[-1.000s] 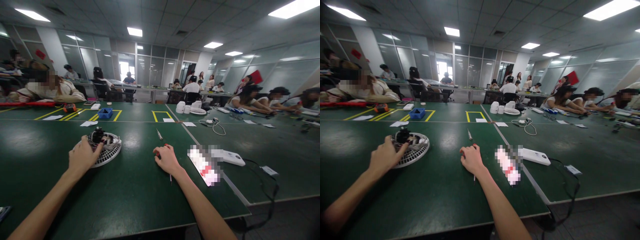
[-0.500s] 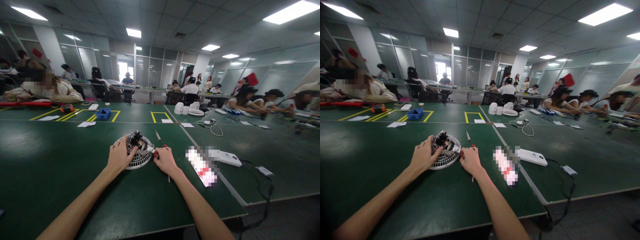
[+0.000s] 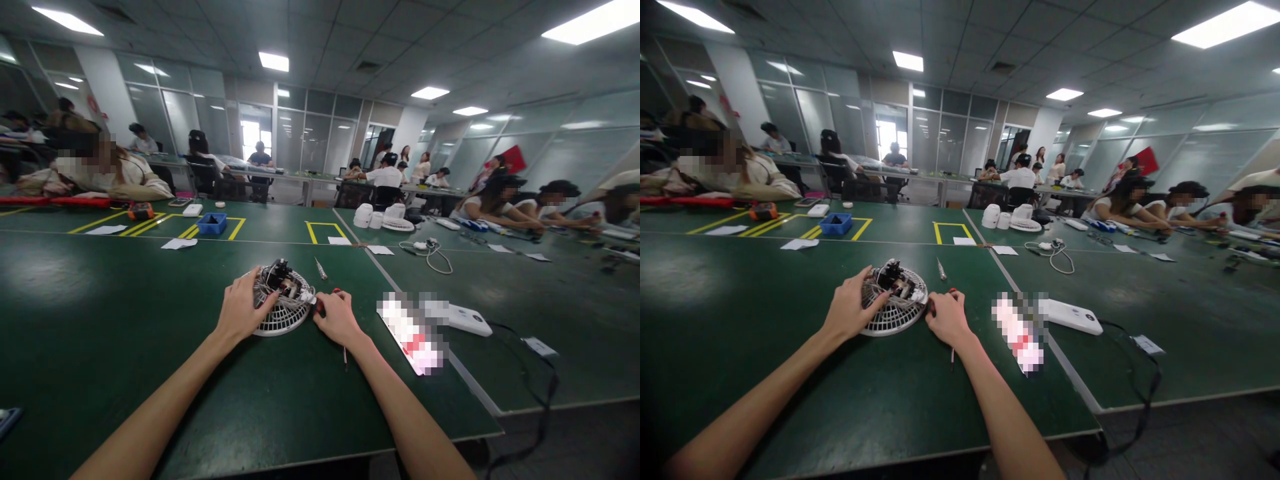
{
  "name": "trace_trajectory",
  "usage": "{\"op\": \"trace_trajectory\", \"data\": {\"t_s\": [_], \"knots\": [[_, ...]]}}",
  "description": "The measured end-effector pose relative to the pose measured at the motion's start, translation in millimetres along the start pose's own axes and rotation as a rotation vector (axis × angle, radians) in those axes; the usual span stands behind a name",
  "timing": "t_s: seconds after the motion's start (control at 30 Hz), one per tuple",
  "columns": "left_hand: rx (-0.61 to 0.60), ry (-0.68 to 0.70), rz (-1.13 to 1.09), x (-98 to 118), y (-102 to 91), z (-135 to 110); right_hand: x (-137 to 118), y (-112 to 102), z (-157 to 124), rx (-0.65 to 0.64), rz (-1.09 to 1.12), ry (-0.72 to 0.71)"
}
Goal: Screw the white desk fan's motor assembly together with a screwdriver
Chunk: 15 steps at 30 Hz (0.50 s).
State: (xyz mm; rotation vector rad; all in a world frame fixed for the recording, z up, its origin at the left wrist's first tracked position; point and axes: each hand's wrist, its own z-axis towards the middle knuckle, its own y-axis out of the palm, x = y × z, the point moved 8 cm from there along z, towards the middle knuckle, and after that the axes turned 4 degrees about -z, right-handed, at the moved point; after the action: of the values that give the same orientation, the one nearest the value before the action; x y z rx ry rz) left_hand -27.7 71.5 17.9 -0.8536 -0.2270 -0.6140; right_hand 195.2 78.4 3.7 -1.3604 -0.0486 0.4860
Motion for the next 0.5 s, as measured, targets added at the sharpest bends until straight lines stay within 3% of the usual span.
{"op": "trace_trajectory", "data": {"t_s": [0.5], "knots": [[0.197,0.175,-0.072,22.4,-18.1,-8.8,2.6,-2.6,-1.8,-0.024,0.011,0.031]]}}
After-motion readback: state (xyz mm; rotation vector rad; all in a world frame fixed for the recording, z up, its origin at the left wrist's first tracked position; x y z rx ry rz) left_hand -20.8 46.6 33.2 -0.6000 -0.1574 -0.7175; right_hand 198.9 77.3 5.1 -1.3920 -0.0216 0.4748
